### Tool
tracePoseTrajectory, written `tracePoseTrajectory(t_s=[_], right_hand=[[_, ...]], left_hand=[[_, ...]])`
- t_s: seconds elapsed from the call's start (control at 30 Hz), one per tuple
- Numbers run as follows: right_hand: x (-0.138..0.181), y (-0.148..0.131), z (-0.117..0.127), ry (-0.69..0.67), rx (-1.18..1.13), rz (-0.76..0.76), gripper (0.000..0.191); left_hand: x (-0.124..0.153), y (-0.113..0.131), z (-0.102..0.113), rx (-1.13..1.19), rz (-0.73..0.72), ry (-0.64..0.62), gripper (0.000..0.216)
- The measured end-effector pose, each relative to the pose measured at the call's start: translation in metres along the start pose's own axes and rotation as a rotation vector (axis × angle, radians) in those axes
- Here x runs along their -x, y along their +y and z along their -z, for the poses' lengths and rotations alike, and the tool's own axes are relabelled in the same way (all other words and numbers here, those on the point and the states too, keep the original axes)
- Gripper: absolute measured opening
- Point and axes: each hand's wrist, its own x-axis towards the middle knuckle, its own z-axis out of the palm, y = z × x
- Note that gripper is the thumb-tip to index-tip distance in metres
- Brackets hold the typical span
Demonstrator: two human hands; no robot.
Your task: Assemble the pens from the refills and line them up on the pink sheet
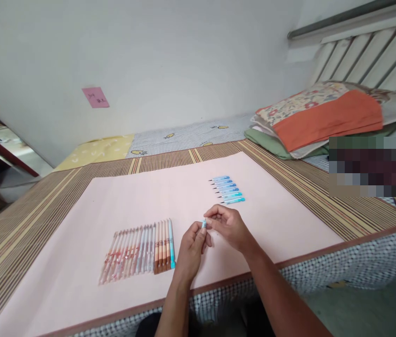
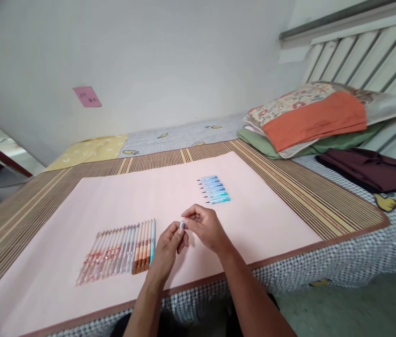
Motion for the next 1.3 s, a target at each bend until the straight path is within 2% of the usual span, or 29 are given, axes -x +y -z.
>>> tracePoseTrajectory(t_s=[0.33,0.67,0.87,1.0,1.1,1.2,1.3], right_hand=[[-0.001,0.002,0.001,-0.029,-0.091,-0.047,0.018],[-0.002,0.011,0.015,-0.171,-0.175,-0.184,0.017],[-0.002,0.011,0.012,-0.156,-0.186,-0.235,0.019],[-0.003,0.010,0.011,-0.127,-0.175,-0.194,0.022],[-0.003,0.012,0.008,-0.159,-0.125,-0.133,0.021],[-0.001,0.012,0.003,-0.193,-0.115,-0.073,0.016],[0.002,0.010,-0.007,-0.205,-0.134,-0.090,0.019]], left_hand=[[0.002,0.002,0.000,-0.079,-0.046,0.023,0.029],[0.005,0.007,0.005,-0.332,-0.091,-0.001,0.024],[0.005,0.005,0.003,-0.281,-0.105,0.014,0.024],[0.004,0.002,0.003,-0.220,-0.091,0.018,0.023],[0.003,0.000,0.003,-0.201,-0.076,0.034,0.022],[0.002,-0.001,0.004,-0.236,-0.073,0.033,0.025],[0.001,-0.002,0.005,-0.282,-0.089,0.034,0.029]])
